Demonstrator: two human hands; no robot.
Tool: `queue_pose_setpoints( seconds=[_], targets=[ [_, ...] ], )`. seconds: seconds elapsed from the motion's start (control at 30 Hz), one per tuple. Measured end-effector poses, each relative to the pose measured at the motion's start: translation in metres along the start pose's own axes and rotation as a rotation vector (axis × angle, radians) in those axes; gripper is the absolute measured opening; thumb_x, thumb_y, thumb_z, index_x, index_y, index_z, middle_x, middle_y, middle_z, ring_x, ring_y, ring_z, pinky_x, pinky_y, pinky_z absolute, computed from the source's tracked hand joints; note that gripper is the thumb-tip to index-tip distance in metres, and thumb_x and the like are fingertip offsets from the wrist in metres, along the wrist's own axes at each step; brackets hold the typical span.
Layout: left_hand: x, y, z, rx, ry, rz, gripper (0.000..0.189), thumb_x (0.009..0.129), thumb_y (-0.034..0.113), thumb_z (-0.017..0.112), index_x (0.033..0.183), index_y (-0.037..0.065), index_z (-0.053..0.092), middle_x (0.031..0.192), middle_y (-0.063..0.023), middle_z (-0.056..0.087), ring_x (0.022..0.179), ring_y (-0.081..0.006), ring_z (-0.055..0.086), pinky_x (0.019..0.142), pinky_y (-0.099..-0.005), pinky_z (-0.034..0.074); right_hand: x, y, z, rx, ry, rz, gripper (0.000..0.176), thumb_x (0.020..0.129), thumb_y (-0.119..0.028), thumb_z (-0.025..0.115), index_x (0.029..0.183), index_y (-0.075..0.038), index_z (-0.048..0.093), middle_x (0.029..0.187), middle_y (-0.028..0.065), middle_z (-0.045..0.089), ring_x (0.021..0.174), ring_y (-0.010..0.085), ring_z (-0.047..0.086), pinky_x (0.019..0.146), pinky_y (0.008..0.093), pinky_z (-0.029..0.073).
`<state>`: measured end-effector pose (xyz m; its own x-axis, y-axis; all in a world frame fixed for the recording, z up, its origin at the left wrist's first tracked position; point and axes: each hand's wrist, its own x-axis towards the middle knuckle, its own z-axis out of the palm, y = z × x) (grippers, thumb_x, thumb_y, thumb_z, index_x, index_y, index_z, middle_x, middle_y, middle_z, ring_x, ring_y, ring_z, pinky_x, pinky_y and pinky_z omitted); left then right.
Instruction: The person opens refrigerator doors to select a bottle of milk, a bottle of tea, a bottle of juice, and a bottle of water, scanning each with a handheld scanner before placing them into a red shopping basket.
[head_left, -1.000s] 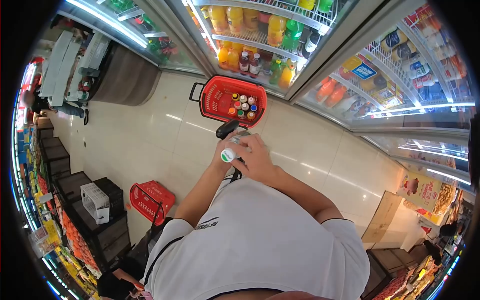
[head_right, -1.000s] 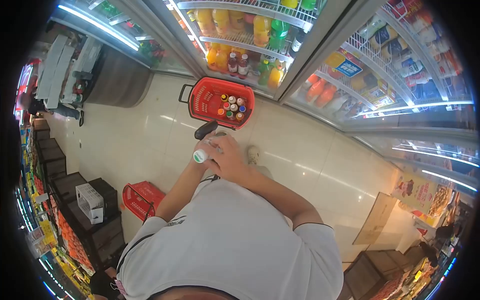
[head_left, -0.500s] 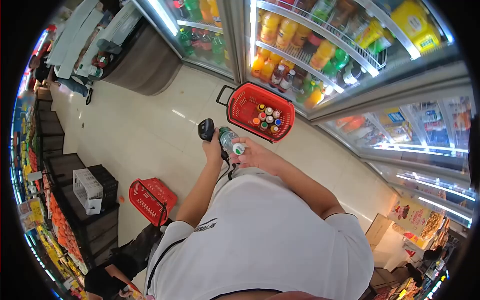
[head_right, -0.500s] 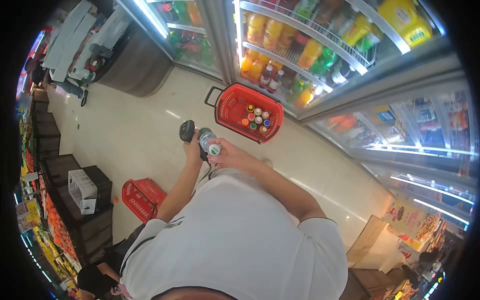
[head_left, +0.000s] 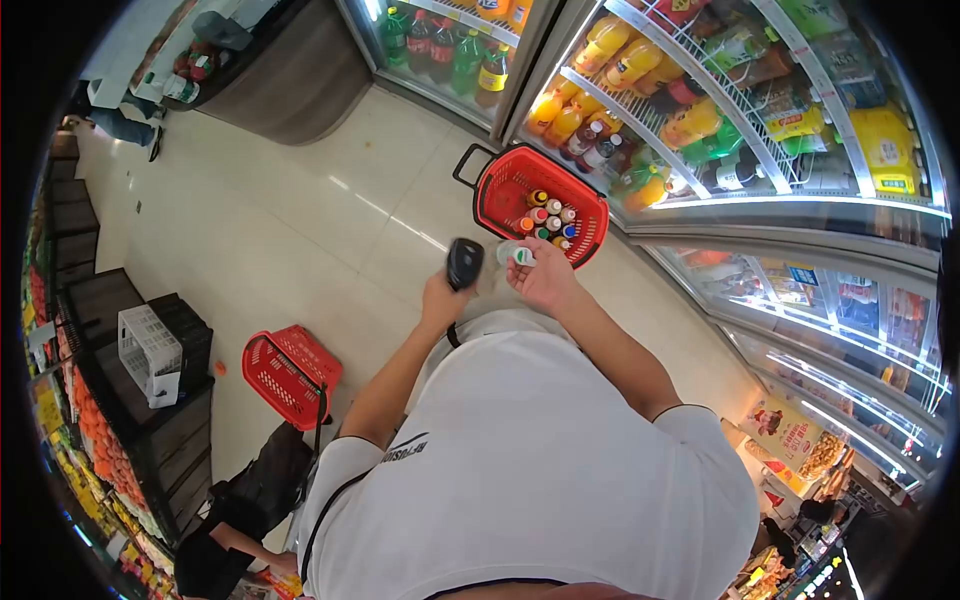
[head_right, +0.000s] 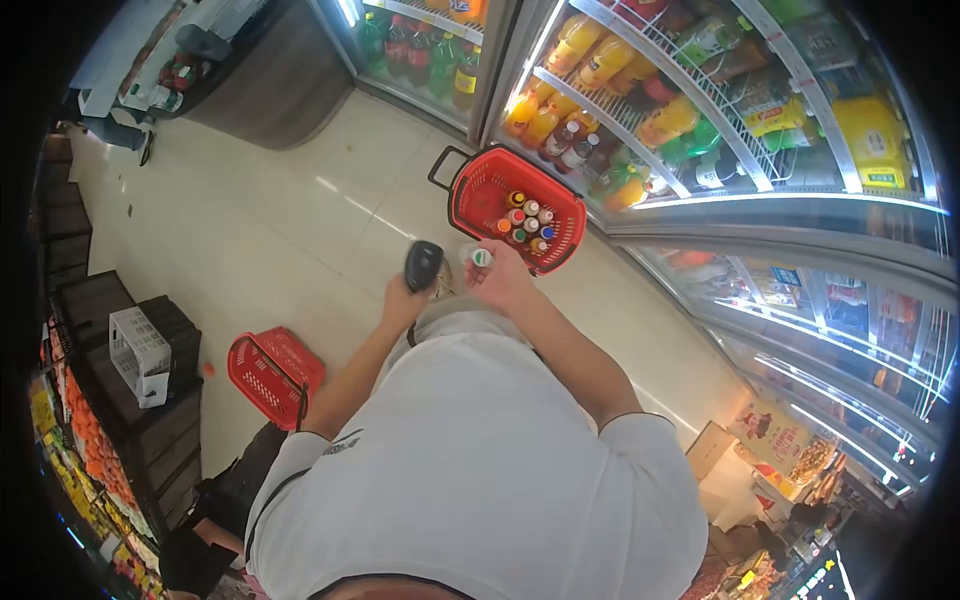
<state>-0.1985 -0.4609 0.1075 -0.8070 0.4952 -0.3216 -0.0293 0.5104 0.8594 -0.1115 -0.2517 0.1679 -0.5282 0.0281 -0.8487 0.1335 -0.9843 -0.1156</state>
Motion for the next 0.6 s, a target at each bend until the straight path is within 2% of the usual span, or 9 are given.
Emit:
queue_pose_setpoints(
  seconds=[0.03,0.13,0.27,0.37,0.43,0.47,0.53,0.57,0.6],
  targets=[
    [-0.001,-0.006,0.004,0.085,-0.113,0.012,0.033,0.072,0.024,0.078,0.090,-0.001,0.069,0.076,-0.0233,0.069,0.077,-0.0388,0.070,0.071,-0.0454,0.054,0.007,-0.005,-0.003,-0.002,0.005,0.003,0.022,0.090,-0.025,0.065,0.098,-0.006,0.058,0.092,0.0099,0.058,0.083,0.0205,0.061,0.075,0.0357,0.054],
    [0.002,-0.027,0.014,0.247,-0.248,0.017,0.039,0.069,0.029,0.077,0.095,0.002,0.069,0.083,-0.0249,0.070,0.084,-0.0443,0.067,0.076,-0.0492,0.054,0.034,-0.021,-0.025,0.006,0.005,0.027,0.023,0.090,-0.026,0.065,0.097,-0.006,0.059,0.092,0.0095,0.059,0.082,0.0206,0.061,0.074,0.0354,0.053],
    [0.015,-0.078,0.025,0.432,-0.233,-0.227,0.043,0.072,0.031,0.072,0.104,0.004,0.067,0.092,-0.0240,0.071,0.091,-0.0409,0.068,0.082,-0.0502,0.054,0.103,-0.041,-0.081,-0.165,0.057,0.142,0.029,0.088,-0.030,0.068,0.105,-0.010,0.057,0.098,0.0096,0.060,0.085,0.0215,0.061,0.075,0.0368,0.053],
    [0.019,-0.119,0.032,0.533,-0.216,-0.393,0.045,0.075,0.035,0.072,0.108,0.005,0.065,0.098,-0.0219,0.072,0.094,-0.0405,0.068,0.083,-0.0508,0.054,0.154,-0.059,-0.111,-0.466,0.234,0.132,0.030,0.088,-0.034,0.068,0.103,-0.010,0.058,0.087,0.0056,0.062,0.079,0.0182,0.062,0.070,0.0325,0.053],
    [0.022,-0.132,0.042,0.552,-0.071,-0.435,0.045,0.076,0.036,0.074,0.107,0.005,0.063,0.097,-0.0203,0.071,0.094,-0.0409,0.068,0.082,-0.0512,0.054,0.194,-0.071,-0.147,-0.921,0.292,0.064,0.035,0.086,-0.039,0.069,0.108,-0.014,0.057,0.085,0.0041,0.059,0.077,0.0162,0.060,0.068,0.0330,0.052],
    [0.018,-0.131,0.046,0.552,-0.085,-0.469,0.045,0.076,0.036,0.074,0.107,0.005,0.063,0.097,-0.0203,0.071,0.094,-0.0409,0.068,0.082,-0.0512,0.054,0.208,-0.079,-0.157,-1.172,0.376,0.058,0.037,0.086,-0.042,0.069,0.112,-0.019,0.056,0.082,0.0026,0.056,0.074,0.0141,0.058,0.069,0.0333,0.052],
    [0.027,-0.122,0.053,0.536,-0.045,-0.438,0.043,0.076,0.032,0.075,0.105,0.004,0.060,0.096,-0.0199,0.070,0.092,-0.0408,0.068,0.080,-0.0509,0.054,0.235,-0.101,-0.172,-1.578,0.242,0.073,0.041,0.085,-0.043,0.069,0.115,-0.019,0.056,0.087,0.0090,0.064,0.079,0.0221,0.065,0.074,0.0391,0.054],
    [0.027,-0.122,0.059,0.519,-0.081,-0.439,0.042,0.075,0.028,0.076,0.105,0.005,0.058,0.097,-0.0191,0.070,0.092,-0.0400,0.068,0.080,-0.0501,0.054,0.244,-0.101,-0.184,-1.586,0.242,0.116,0.041,0.085,-0.043,0.069,0.115,-0.019,0.056,0.087,0.0090,0.064,0.079,0.0221,0.065,0.074,0.0391,0.054],
    [0.023,-0.128,0.069,0.509,-0.090,-0.471,0.042,0.075,0.028,0.076,0.105,0.005,0.058,0.097,-0.0191,0.070,0.092,-0.0400,0.068,0.080,-0.0501,0.054,0.256,-0.104,-0.192,-1.824,0.269,0.002,0.044,0.084,-0.043,0.070,0.116,-0.016,0.056,0.092,0.0145,0.066,0.086,0.0282,0.067,0.078,0.0417,0.053]
  ],
)
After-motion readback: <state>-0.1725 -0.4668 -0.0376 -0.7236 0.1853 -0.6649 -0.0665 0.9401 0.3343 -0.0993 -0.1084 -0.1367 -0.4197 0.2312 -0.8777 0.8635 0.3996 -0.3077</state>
